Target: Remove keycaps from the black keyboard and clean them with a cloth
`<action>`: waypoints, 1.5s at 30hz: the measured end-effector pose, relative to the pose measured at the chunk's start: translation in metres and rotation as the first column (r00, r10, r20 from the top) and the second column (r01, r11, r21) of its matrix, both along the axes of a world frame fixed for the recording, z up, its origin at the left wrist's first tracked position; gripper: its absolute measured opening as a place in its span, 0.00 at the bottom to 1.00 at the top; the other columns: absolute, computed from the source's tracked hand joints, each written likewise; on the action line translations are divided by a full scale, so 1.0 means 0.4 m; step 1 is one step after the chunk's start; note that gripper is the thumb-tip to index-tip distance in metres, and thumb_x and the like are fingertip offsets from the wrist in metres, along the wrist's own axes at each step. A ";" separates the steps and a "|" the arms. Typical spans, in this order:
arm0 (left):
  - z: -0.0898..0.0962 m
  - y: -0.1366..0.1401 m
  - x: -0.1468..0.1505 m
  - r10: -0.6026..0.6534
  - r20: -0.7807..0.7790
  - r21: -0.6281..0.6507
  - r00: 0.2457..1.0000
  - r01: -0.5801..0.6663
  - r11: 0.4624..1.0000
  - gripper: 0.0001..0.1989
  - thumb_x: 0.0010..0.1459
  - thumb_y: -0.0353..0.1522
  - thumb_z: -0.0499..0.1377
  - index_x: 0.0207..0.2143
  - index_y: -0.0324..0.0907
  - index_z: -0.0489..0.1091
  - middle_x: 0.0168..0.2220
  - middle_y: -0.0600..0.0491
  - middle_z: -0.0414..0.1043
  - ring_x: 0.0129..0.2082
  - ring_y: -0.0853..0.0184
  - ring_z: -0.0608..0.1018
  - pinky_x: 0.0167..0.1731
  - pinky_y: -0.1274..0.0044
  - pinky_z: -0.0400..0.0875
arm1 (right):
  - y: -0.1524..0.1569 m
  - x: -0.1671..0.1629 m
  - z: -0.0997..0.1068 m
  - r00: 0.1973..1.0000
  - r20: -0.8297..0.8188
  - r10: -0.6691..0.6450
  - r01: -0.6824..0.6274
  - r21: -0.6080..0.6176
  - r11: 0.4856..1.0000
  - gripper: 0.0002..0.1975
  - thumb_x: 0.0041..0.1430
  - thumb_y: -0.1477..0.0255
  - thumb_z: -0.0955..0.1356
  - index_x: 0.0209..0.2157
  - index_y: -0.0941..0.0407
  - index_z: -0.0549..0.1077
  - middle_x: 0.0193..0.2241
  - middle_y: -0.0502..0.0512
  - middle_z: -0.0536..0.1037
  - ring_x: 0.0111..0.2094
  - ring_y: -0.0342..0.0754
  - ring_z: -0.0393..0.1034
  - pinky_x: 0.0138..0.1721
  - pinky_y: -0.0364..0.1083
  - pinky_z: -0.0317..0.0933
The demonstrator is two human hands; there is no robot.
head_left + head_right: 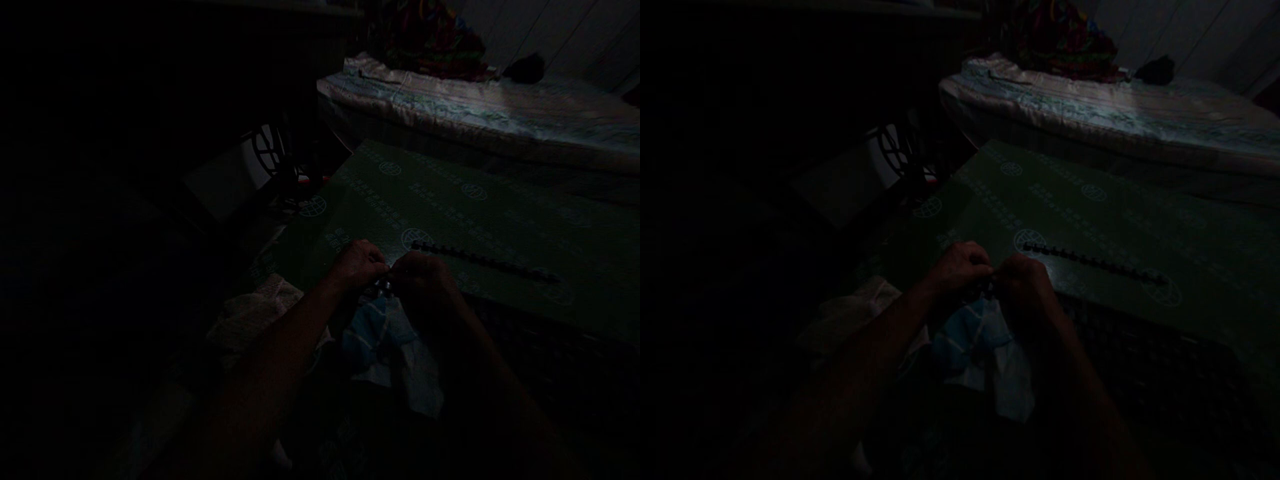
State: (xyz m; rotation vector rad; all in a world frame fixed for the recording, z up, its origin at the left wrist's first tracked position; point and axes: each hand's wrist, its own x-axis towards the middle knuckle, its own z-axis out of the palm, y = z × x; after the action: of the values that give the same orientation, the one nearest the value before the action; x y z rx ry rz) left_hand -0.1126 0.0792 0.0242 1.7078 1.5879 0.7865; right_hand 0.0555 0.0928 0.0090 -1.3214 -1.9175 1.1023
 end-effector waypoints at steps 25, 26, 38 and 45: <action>-0.014 0.013 0.009 0.029 -0.075 0.009 0.997 -0.028 1.000 0.11 0.41 0.36 0.63 0.25 0.36 0.75 0.28 0.52 0.72 0.29 0.69 0.73 0.28 0.79 0.66 | -0.011 -0.011 0.047 0.961 -0.247 -0.127 0.070 -0.230 0.971 0.04 0.44 0.72 0.66 0.21 0.58 0.71 0.15 0.44 0.65 0.17 0.38 0.56 0.19 0.39 0.49; -0.016 0.013 0.011 0.026 -0.080 0.012 0.996 -0.025 1.000 0.11 0.41 0.36 0.63 0.24 0.36 0.75 0.28 0.52 0.72 0.29 0.69 0.73 0.28 0.79 0.65 | -0.012 -0.012 0.046 0.958 -0.246 -0.148 0.087 -0.240 0.967 0.04 0.44 0.72 0.67 0.21 0.58 0.71 0.15 0.44 0.66 0.17 0.38 0.57 0.18 0.39 0.49; -0.009 0.010 0.009 0.007 -0.037 0.000 0.999 -0.007 1.000 0.08 0.42 0.34 0.63 0.24 0.36 0.74 0.28 0.51 0.72 0.29 0.67 0.74 0.29 0.77 0.66 | 0.010 0.036 0.112 0.749 -0.508 -0.425 0.390 -0.180 0.903 0.13 0.40 0.69 0.73 0.30 0.59 0.75 0.23 0.53 0.78 0.25 0.46 0.73 0.27 0.45 0.66; -0.012 0.006 0.004 0.007 -0.013 0.017 1.000 -0.007 1.000 0.10 0.43 0.36 0.62 0.25 0.37 0.75 0.29 0.51 0.73 0.30 0.66 0.75 0.30 0.77 0.66 | 0.020 0.092 0.136 0.865 -0.202 -0.460 0.496 0.200 0.845 0.09 0.45 0.69 0.70 0.30 0.58 0.77 0.27 0.54 0.79 0.29 0.50 0.74 0.33 0.48 0.66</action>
State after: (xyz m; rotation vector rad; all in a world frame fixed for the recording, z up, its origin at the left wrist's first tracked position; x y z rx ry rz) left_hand -0.1112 0.0816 0.0196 1.7236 1.6007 0.7962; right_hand 0.0922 0.1008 0.0635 -1.4270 -1.4426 0.6615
